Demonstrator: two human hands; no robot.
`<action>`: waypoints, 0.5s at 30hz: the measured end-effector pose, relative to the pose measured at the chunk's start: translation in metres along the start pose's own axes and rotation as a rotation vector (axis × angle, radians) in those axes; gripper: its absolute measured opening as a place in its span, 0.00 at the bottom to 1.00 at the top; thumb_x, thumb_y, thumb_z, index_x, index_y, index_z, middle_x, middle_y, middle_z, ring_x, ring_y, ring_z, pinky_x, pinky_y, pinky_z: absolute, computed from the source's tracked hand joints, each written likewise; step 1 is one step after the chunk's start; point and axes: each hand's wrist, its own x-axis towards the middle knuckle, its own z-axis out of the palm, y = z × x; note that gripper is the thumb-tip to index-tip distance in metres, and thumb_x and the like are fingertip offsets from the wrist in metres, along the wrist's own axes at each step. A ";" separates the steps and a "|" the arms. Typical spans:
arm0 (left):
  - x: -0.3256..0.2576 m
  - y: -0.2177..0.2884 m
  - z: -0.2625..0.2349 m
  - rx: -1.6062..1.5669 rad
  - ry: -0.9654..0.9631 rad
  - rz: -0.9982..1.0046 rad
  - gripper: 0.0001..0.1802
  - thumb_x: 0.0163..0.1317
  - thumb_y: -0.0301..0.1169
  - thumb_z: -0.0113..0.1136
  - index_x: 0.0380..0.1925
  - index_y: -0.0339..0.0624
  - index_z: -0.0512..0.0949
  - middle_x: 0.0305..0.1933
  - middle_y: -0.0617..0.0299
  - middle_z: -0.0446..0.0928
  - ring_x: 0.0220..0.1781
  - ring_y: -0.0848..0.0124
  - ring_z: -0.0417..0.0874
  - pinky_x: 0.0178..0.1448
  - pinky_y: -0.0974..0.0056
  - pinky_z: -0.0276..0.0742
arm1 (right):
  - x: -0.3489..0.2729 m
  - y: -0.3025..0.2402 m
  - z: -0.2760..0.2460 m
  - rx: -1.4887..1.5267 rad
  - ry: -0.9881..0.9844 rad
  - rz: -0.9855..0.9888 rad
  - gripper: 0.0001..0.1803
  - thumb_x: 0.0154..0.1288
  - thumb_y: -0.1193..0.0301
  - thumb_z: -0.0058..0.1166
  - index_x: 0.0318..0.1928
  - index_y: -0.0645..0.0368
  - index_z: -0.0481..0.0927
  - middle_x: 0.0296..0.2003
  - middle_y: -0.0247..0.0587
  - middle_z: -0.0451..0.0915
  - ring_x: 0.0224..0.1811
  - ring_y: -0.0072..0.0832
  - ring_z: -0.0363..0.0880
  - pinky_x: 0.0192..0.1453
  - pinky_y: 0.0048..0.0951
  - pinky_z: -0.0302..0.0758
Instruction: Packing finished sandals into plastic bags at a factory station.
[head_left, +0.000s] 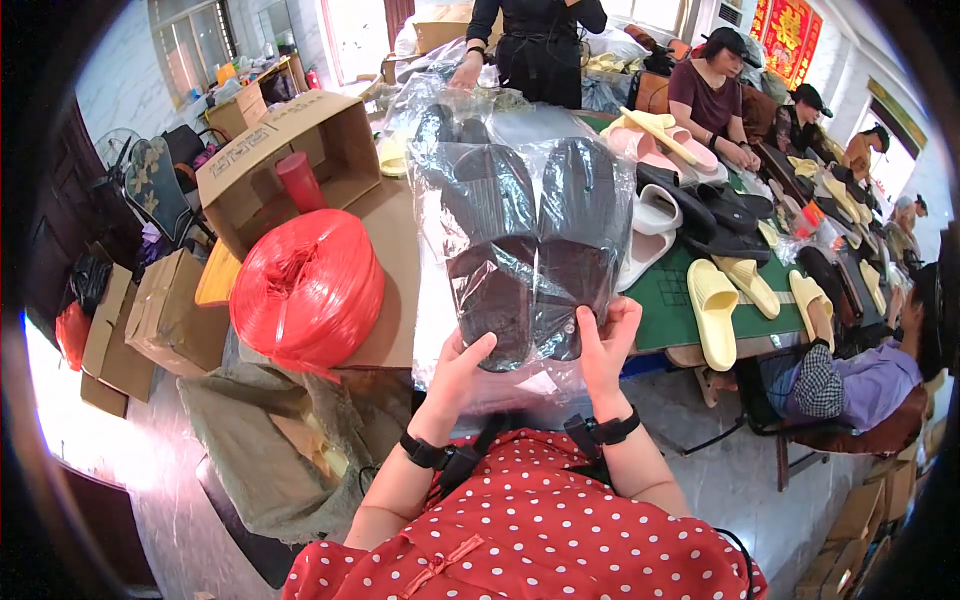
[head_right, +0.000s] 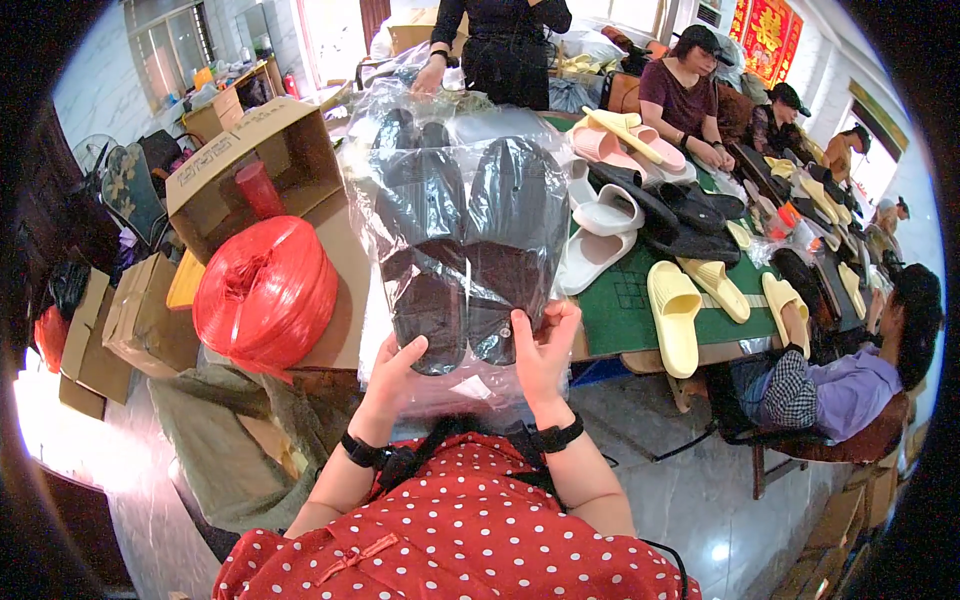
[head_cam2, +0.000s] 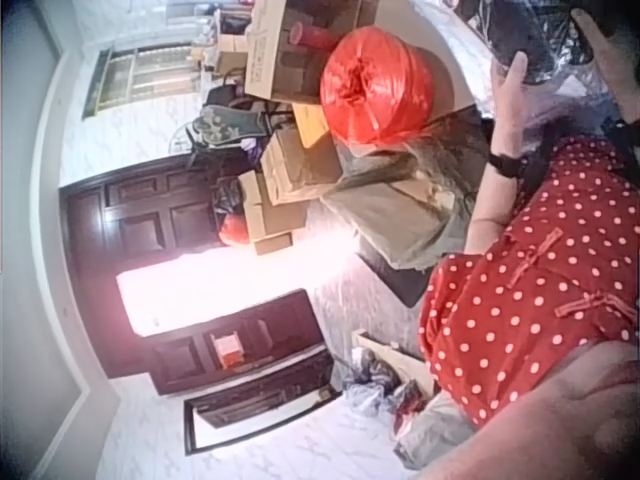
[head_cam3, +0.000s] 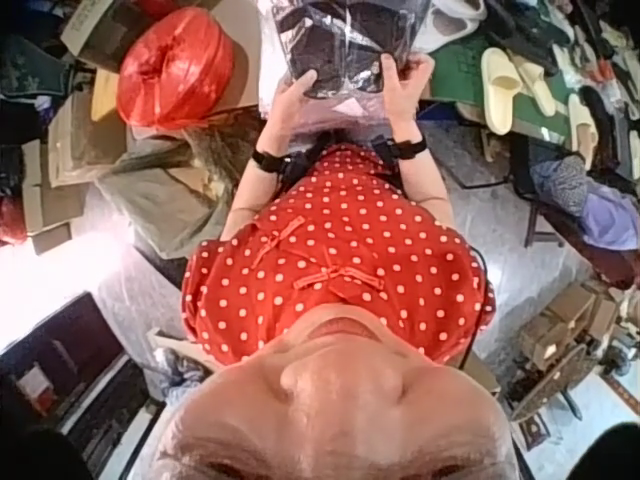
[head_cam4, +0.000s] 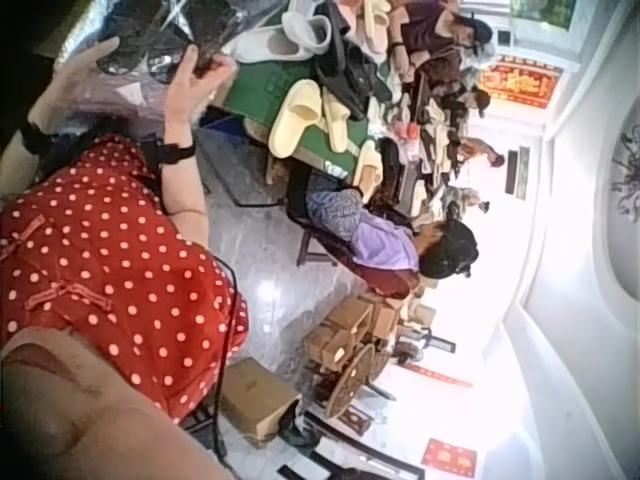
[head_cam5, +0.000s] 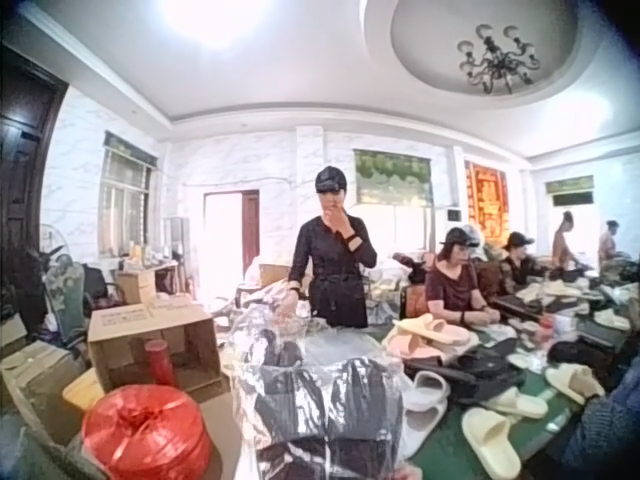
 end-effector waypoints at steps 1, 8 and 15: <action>0.000 0.001 0.001 0.030 0.009 0.006 0.23 0.70 0.28 0.59 0.63 0.35 0.70 0.58 0.58 0.79 0.60 0.68 0.78 0.64 0.61 0.75 | -0.002 0.002 0.000 -0.001 -0.001 0.002 0.20 0.66 0.82 0.59 0.50 0.56 0.62 0.45 0.33 0.68 0.45 0.20 0.68 0.52 0.22 0.68; -0.001 -0.016 0.020 -0.129 -0.004 -0.037 0.24 0.71 0.28 0.54 0.65 0.39 0.66 0.62 0.53 0.74 0.61 0.55 0.78 0.59 0.37 0.81 | -0.013 -0.003 0.023 -0.137 0.056 -0.142 0.22 0.63 0.81 0.62 0.46 0.56 0.61 0.41 0.33 0.63 0.42 0.20 0.64 0.48 0.22 0.65; -0.026 -0.002 0.019 -0.021 0.162 0.111 0.22 0.66 0.21 0.57 0.60 0.38 0.71 0.57 0.56 0.79 0.56 0.61 0.81 0.56 0.49 0.84 | -0.030 -0.002 0.017 -0.007 -0.236 0.019 0.22 0.58 0.76 0.68 0.44 0.57 0.65 0.39 0.34 0.67 0.37 0.21 0.68 0.39 0.24 0.69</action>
